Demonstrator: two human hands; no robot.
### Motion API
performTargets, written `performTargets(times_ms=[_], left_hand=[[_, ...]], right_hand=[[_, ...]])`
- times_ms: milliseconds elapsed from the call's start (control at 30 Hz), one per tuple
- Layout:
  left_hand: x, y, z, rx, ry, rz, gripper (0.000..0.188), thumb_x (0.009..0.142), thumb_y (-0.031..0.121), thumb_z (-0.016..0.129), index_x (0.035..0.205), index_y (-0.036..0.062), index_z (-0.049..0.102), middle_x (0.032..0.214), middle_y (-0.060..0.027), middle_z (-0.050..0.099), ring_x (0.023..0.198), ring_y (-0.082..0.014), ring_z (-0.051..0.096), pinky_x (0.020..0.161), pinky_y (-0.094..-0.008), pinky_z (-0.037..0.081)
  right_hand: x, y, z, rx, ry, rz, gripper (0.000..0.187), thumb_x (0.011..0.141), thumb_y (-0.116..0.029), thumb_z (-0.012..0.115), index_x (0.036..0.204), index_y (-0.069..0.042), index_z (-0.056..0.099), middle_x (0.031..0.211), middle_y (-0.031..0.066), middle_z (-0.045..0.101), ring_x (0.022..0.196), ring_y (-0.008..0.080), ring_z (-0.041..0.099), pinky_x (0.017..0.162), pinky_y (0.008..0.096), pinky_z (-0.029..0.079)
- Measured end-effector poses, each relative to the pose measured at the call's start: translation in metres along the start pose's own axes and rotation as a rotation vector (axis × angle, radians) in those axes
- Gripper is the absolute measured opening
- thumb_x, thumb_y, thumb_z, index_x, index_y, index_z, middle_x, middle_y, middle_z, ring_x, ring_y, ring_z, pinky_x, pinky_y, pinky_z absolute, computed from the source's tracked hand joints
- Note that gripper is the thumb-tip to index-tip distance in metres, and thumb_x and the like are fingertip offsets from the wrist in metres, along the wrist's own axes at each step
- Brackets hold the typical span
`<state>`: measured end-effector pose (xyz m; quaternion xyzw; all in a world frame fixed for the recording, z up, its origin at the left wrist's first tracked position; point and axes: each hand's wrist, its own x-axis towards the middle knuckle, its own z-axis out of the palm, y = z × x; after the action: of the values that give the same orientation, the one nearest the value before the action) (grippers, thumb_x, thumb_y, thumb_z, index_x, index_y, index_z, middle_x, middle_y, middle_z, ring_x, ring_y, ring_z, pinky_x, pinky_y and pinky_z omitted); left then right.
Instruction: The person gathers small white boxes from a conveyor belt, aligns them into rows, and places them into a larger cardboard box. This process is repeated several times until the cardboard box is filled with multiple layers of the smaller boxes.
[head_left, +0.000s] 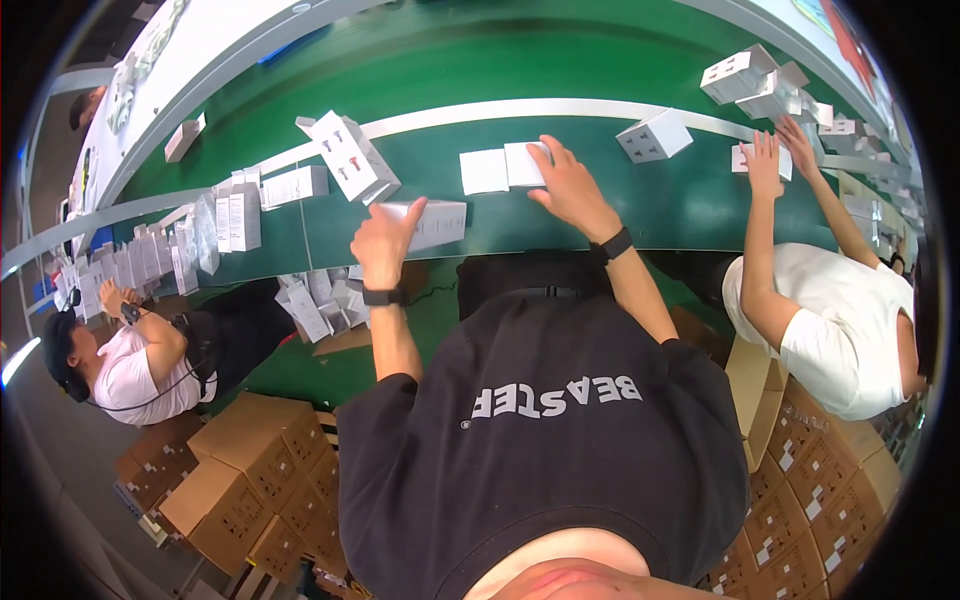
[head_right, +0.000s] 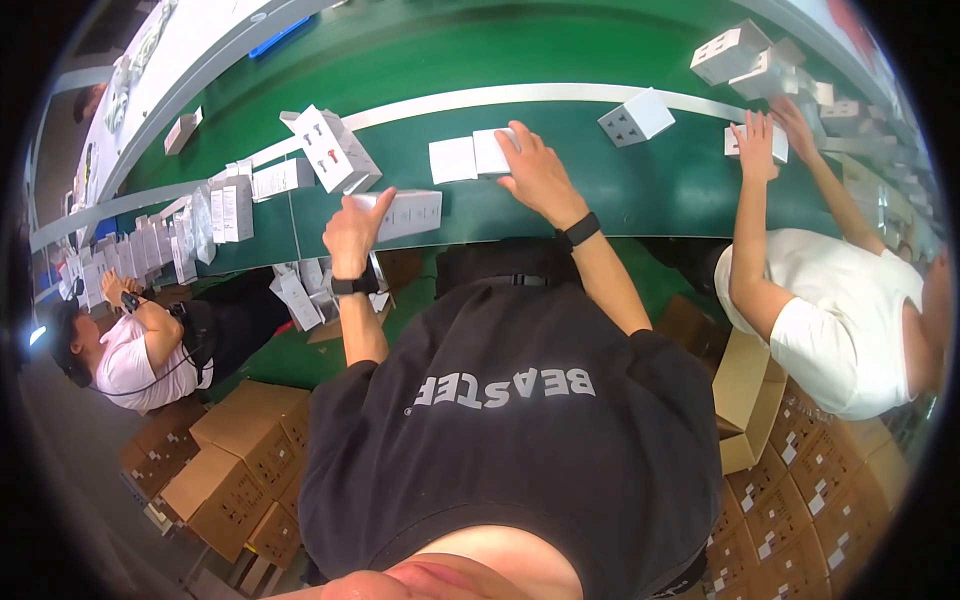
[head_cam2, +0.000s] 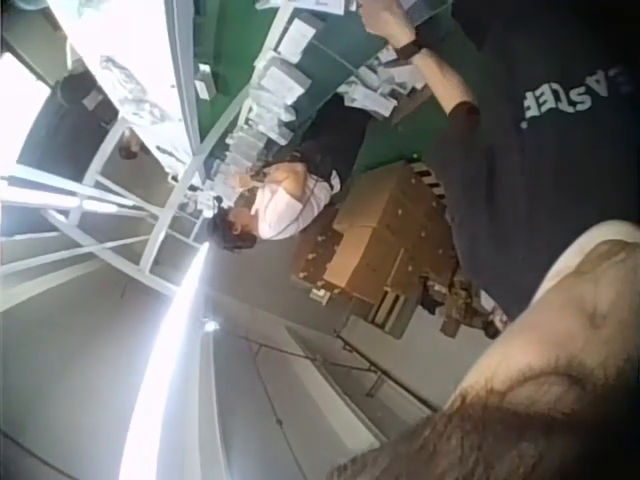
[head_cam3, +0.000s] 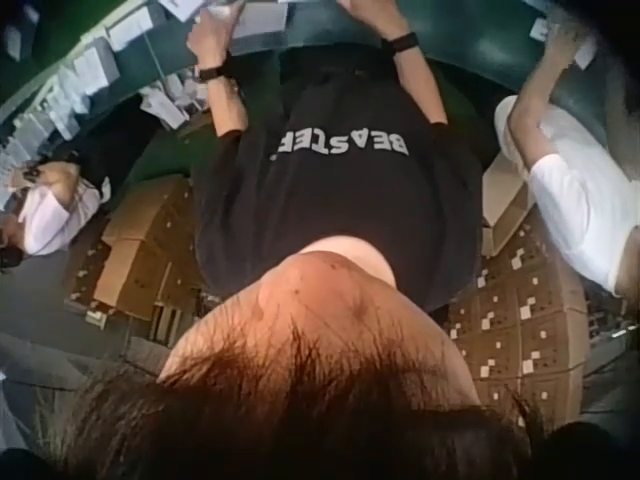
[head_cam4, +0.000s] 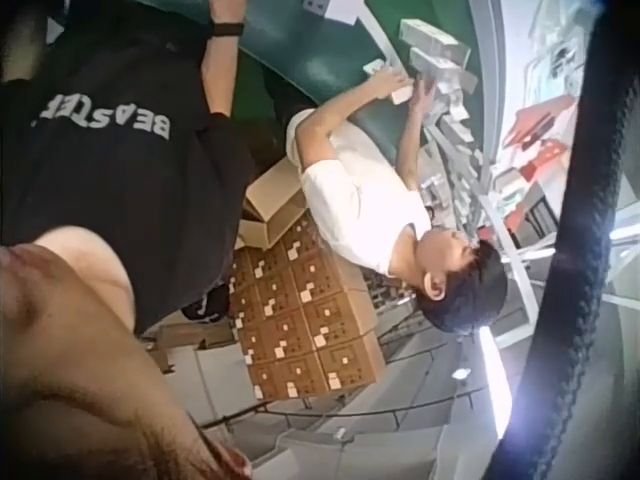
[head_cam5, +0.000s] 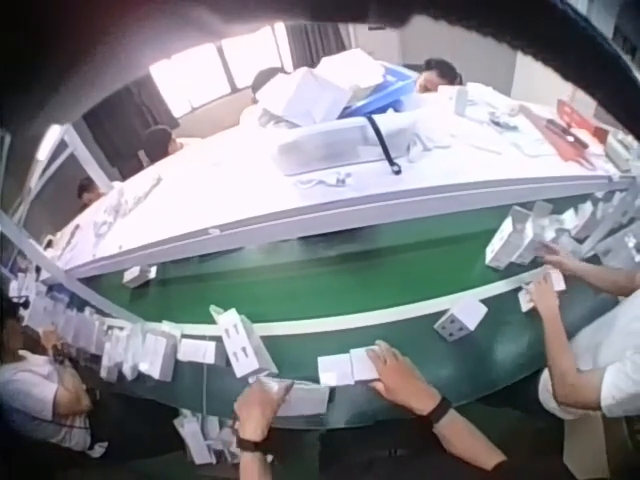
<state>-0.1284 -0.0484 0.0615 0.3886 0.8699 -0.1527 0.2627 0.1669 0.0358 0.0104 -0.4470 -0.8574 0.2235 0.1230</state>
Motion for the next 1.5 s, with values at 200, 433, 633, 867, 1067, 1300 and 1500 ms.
performTargets(times_ms=[200, 433, 633, 867, 1067, 1300, 1500], left_hand=[[0.028, 0.022, 0.030, -0.187, 0.189, 0.231, 0.105, 0.076, 0.077, 0.063, 0.149, 0.0054, 0.035, 0.135, -0.0273, 0.051, 0.113, -0.0427, 0.061, 0.084, -0.0476, 0.054], [-0.005, 0.022, 0.059, -0.390, 0.238, 0.837, 0.096, 0.074, 0.047, 0.082, 0.149, 0.0064, 0.037, 0.145, -0.0235, 0.043, 0.120, -0.0440, 0.056, 0.093, -0.0482, 0.051], [-0.024, 0.023, 0.048, -0.048, 0.299, 0.971, 0.093, 0.069, 0.026, 0.088, 0.148, 0.0133, 0.039, 0.143, -0.0156, 0.045, 0.117, -0.0407, 0.057, 0.094, -0.0445, 0.052], [-0.015, -0.032, 0.034, -0.371, 0.307, 0.733, 0.083, 0.067, 0.016, 0.087, 0.141, 0.0134, 0.049, 0.134, -0.0127, 0.053, 0.112, -0.0364, 0.061, 0.090, -0.0413, 0.053], [0.027, -0.005, 0.028, -0.302, 0.408, 0.754, 0.081, 0.068, 0.019, 0.088, 0.139, 0.0106, 0.051, 0.133, -0.0143, 0.054, 0.116, -0.0356, 0.058, 0.095, -0.0412, 0.051], [0.078, 0.031, 0.028, -0.104, 0.407, 1.015, 0.087, 0.069, 0.023, 0.088, 0.143, 0.0065, 0.046, 0.135, -0.0194, 0.051, 0.129, -0.0392, 0.047, 0.108, -0.0463, 0.040], [0.073, 0.066, 0.018, 0.044, 0.374, 1.196, 0.102, 0.066, 0.028, 0.090, 0.151, 0.0079, 0.036, 0.140, -0.0213, 0.045, 0.132, -0.0405, 0.040, 0.109, -0.0483, 0.038]], right_hand=[[-0.004, 0.003, 0.001, 0.107, 0.052, -0.001, 0.067, 0.082, -0.024, 0.077, 0.139, -0.006, 0.048, 0.147, 0.0178, 0.040, 0.126, 0.0382, 0.050, 0.101, 0.0444, 0.047], [0.001, 0.011, -0.006, 0.234, -0.016, 0.060, 0.066, 0.082, -0.029, 0.077, 0.138, -0.006, 0.049, 0.147, 0.0149, 0.041, 0.128, 0.0376, 0.049, 0.102, 0.0433, 0.047], [0.002, 0.017, -0.010, 0.260, -0.044, 0.083, 0.070, 0.082, -0.030, 0.078, 0.141, -0.008, 0.047, 0.146, 0.0150, 0.042, 0.129, 0.0370, 0.048, 0.102, 0.0428, 0.046], [-0.013, 0.091, -0.084, -0.158, 0.192, 0.118, 0.088, 0.071, -0.005, 0.079, 0.149, -0.012, 0.038, 0.146, 0.0205, 0.041, 0.133, 0.0402, 0.044, 0.107, 0.0478, 0.042], [-0.019, 0.212, -0.107, -0.707, 0.203, 0.126, 0.088, 0.072, 0.006, 0.068, 0.151, -0.018, 0.038, 0.146, 0.0151, 0.045, 0.133, 0.0354, 0.045, 0.105, 0.0522, 0.041], [-0.019, 0.210, -0.167, -0.541, -0.283, 0.115, 0.106, 0.056, 0.002, 0.082, 0.149, -0.022, 0.038, 0.141, 0.0078, 0.050, 0.130, 0.0278, 0.049, 0.093, 0.0420, 0.051], [-0.027, 0.278, -0.109, -0.649, -0.062, 0.062, 0.123, 0.044, -0.002, 0.089, 0.152, -0.022, 0.032, 0.130, 0.0068, 0.053, 0.127, 0.0311, 0.048, 0.089, 0.0423, 0.054]])
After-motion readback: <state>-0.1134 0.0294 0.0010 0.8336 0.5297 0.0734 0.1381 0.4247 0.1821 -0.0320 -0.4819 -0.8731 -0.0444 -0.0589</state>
